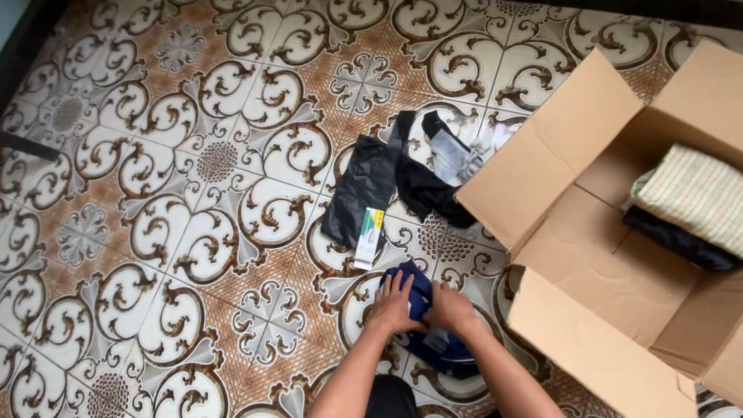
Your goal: Packing various clothes and small items into a cardboard box on the floor.
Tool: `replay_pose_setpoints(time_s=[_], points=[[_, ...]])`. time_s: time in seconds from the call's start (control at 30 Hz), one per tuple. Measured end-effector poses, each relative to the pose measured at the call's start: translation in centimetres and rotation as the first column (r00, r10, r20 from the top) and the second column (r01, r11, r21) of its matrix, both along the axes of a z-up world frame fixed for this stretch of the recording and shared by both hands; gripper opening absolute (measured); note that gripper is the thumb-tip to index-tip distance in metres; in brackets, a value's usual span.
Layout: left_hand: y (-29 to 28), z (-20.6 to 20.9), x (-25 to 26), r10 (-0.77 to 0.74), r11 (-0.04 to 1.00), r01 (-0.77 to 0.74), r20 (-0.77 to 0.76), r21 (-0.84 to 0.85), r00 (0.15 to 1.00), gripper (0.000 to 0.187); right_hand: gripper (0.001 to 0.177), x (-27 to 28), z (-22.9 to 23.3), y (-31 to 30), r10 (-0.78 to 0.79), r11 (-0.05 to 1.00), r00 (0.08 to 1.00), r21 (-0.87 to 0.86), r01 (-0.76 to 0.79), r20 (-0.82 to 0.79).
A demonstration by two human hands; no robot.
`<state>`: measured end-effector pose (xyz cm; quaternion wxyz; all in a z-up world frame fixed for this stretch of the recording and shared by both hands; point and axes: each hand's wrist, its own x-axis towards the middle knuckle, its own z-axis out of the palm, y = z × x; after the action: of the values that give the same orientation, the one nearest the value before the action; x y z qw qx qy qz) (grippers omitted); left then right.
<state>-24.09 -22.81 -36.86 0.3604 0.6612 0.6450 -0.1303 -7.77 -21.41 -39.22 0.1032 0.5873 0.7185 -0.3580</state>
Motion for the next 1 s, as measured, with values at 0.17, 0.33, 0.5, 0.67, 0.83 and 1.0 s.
replay_pose_setpoints(time_s=[0.17,0.33,0.5,0.67,0.83,1.0], points=[[-0.1,-4.8,-1.9,0.040,0.995,-0.045,0.061,0.088,0.997,0.141,0.116,0.1,-5.1,-2.2,-0.137,0.979,0.990,-0.146,0.141,0.037],[1.2,-8.3,-3.1,0.330,0.942,-0.335,0.202,-0.009,0.922,0.130,0.095,0.8,-9.1,-1.5,-0.335,0.931,0.941,-0.175,0.322,-0.054],[1.5,-10.6,-3.7,0.285,0.939,-0.330,0.307,0.103,0.908,0.074,0.051,0.7,-12.2,-0.6,-0.315,0.947,0.891,-0.048,0.317,-0.328],[4.3,-7.9,-3.7,0.367,0.886,-0.459,0.508,0.064,0.779,0.054,0.046,-0.4,-7.2,2.2,-0.392,0.901,0.793,-0.018,0.434,-0.466],[7.4,-2.5,-4.1,0.368,0.853,-0.509,0.559,0.116,0.743,0.049,0.042,-0.6,-0.6,4.9,-0.440,0.841,0.659,-0.023,0.541,-0.610],[8.1,5.0,-5.1,0.260,0.798,-0.569,0.736,0.201,0.625,0.051,0.046,0.2,7.9,5.5,-0.290,0.863,0.720,0.152,0.481,-0.631]])
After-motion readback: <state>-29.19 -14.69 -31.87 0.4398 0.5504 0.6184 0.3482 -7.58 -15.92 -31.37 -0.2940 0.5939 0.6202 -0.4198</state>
